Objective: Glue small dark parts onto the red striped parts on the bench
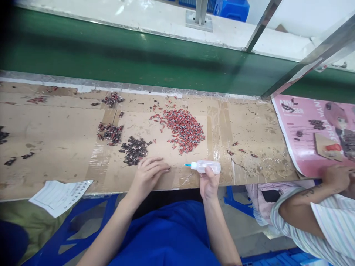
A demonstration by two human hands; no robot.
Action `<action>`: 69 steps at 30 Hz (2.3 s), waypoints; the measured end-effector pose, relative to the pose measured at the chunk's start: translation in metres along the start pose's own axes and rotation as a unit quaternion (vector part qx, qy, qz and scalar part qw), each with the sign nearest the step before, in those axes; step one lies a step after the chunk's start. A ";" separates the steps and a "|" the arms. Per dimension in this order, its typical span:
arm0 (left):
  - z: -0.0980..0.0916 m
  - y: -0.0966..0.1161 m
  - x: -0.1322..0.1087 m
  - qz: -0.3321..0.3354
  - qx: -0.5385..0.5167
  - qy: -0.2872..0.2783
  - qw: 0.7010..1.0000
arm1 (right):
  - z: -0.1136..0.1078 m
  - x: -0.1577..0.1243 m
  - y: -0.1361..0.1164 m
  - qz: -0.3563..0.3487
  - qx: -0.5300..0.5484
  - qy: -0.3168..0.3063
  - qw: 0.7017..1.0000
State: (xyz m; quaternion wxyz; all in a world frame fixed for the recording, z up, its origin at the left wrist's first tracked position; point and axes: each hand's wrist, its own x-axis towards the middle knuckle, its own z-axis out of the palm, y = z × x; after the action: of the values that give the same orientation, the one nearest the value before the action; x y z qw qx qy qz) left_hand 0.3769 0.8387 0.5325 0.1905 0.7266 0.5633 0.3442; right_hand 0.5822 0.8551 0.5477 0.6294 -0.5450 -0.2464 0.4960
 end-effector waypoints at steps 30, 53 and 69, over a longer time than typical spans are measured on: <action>-0.006 -0.002 -0.007 -0.110 -0.060 0.046 0.991 | 0.034 -0.011 0.007 -0.061 -0.261 -0.114 0.957; -0.001 -0.004 -0.008 -0.104 -0.077 0.084 0.988 | 0.035 -0.011 0.006 -0.064 -0.250 -0.121 0.958; 0.003 -0.004 -0.007 -0.054 -0.039 0.046 0.997 | 0.020 0.001 0.001 -0.098 -0.249 -0.022 0.963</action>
State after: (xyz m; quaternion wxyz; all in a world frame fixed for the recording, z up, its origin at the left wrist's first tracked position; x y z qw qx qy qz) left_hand 0.3759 0.8335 0.5256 0.2107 0.6707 0.5961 0.3878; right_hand 0.5654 0.8647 0.5525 0.5141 -0.6464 -0.4284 0.3666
